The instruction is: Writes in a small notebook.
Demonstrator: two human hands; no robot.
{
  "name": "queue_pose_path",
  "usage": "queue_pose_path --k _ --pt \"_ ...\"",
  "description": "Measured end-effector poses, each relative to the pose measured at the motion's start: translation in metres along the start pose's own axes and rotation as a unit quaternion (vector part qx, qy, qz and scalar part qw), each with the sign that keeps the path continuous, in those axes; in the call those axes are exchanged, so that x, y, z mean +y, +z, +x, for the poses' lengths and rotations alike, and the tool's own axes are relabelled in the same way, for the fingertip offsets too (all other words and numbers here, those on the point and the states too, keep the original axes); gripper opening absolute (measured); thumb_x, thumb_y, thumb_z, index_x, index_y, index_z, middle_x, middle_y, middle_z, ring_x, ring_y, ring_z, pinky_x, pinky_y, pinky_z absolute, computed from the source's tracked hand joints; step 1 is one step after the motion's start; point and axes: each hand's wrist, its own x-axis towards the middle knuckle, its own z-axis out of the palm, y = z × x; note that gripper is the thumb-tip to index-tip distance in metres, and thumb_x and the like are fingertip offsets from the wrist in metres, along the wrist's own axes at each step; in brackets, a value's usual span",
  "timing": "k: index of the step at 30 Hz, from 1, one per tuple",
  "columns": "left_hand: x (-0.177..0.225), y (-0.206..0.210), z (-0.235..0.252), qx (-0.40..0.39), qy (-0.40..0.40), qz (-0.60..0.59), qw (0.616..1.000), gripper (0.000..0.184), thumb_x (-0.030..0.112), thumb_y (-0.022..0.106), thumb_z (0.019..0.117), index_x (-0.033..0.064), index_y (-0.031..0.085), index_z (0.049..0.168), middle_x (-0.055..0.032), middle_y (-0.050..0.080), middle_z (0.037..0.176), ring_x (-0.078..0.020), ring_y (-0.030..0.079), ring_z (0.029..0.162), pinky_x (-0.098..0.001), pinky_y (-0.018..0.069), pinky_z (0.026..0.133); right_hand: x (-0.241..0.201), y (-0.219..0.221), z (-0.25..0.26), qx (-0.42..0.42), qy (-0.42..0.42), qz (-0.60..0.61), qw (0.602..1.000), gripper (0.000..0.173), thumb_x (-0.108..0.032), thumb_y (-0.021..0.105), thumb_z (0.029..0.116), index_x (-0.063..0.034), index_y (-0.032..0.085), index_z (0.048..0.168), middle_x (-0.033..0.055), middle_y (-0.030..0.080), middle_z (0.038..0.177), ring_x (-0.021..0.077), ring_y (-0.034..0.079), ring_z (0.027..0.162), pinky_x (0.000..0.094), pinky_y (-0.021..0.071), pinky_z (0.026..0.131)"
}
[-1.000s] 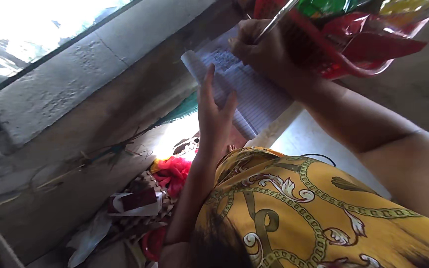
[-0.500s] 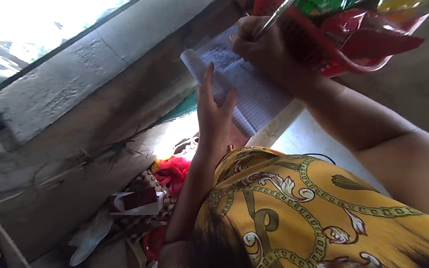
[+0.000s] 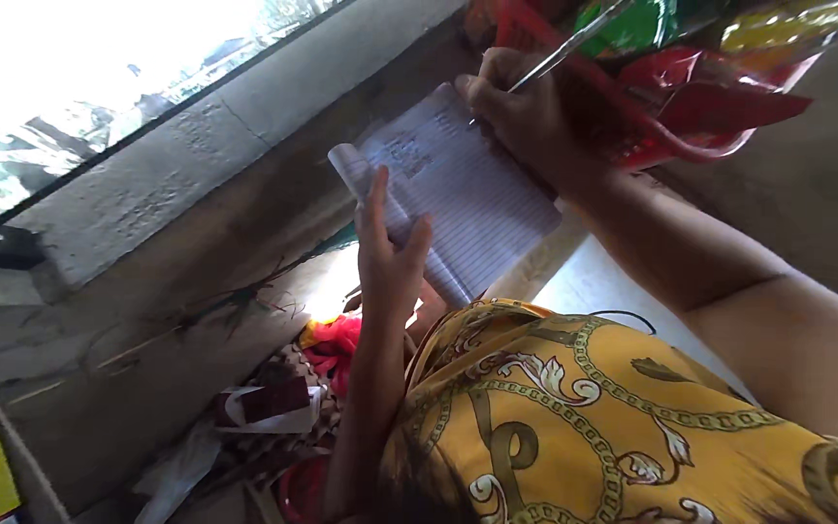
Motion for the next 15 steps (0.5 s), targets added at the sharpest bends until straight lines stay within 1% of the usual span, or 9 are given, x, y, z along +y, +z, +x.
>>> queue_pose_path --k 1,3,6,8,10,13,15 --pt "-0.0012 0.0004 0.0000 0.001 0.001 0.001 1.000 0.070 0.027 0.066 0.0983 0.0329 0.034 0.160 -0.0120 0.042 0.154 -0.0189 0.062 0.116 -0.0403 0.0562 0.088 0.0005 0.0025 -0.0010 0.004 0.001 -0.008 1.000 0.027 -0.008 0.060 0.0990 -0.0143 0.050 0.075 -0.0100 0.051 0.061 -0.0017 0.048 0.048 0.0152 0.0417 0.046" --pt "-0.0017 0.0008 -0.0002 0.001 0.000 0.002 1.000 0.070 0.027 0.066 0.0984 0.0333 0.034 0.160 -0.0119 0.043 0.153 -0.0187 0.062 0.113 -0.0400 0.0562 0.086 0.0006 0.0055 -0.0012 0.009 0.005 -0.029 1.000 0.028 -0.007 0.061 0.0976 -0.0147 0.051 0.073 -0.0106 0.050 0.061 -0.0029 0.048 0.049 0.0140 0.0413 0.047" --pt "-0.0019 0.0013 0.0001 0.000 0.002 -0.001 1.000 0.070 0.026 0.066 0.0983 0.0322 0.034 0.160 -0.0115 0.043 0.153 -0.0188 0.061 0.117 -0.0403 0.0561 0.089 -0.0012 0.0070 -0.0023 0.010 0.020 -0.064 0.998 0.028 -0.008 0.062 0.0972 -0.0141 0.051 0.072 -0.0099 0.051 0.060 -0.0028 0.048 0.049 0.0144 0.0413 0.047" --pt "-0.0014 0.0013 0.0002 0.002 0.004 0.006 1.000 0.069 0.027 0.066 0.0980 0.0315 0.034 0.160 -0.0116 0.043 0.153 -0.0184 0.061 0.116 -0.0395 0.0554 0.088 -0.0026 0.0080 -0.0022 0.004 0.022 -0.074 0.997 0.030 -0.008 0.062 0.0974 -0.0143 0.050 0.070 -0.0100 0.050 0.059 -0.0029 0.047 0.049 0.0145 0.0401 0.048" --pt "-0.0006 0.0005 0.0002 -0.001 0.004 0.009 1.000 0.069 0.026 0.066 0.0981 0.0311 0.035 0.160 -0.0110 0.042 0.155 -0.0182 0.061 0.116 -0.0391 0.0549 0.088 -0.0011 0.0089 -0.0027 -0.004 0.009 -0.083 0.996 0.030 -0.009 0.063 0.0967 -0.0140 0.051 0.070 -0.0099 0.050 0.059 -0.0032 0.047 0.050 0.0144 0.0402 0.048" --pt "-0.0017 0.0000 0.0000 -0.005 0.015 0.006 1.000 0.069 0.026 0.065 0.0985 0.0293 0.034 0.160 -0.0096 0.040 0.157 -0.0162 0.060 0.119 -0.0372 0.0547 0.090 0.0009 0.0106 -0.0046 -0.021 -0.033 -0.087 0.995 0.029 -0.007 0.063 0.0959 -0.0117 0.052 0.069 -0.0083 0.049 0.061 -0.0029 0.045 0.052 0.0145 0.0364 0.049" --pt "-0.0023 0.0002 0.0003 -0.004 0.019 0.007 1.000 0.069 0.026 0.066 0.0986 0.0288 0.035 0.160 -0.0089 0.041 0.157 -0.0152 0.060 0.120 -0.0362 0.0548 0.091 -0.0006 0.0098 -0.0060 -0.022 -0.036 -0.097 0.994 0.029 -0.006 0.062 0.0962 -0.0113 0.052 0.070 -0.0080 0.049 0.062 -0.0029 0.045 0.053 0.0142 0.0367 0.050"
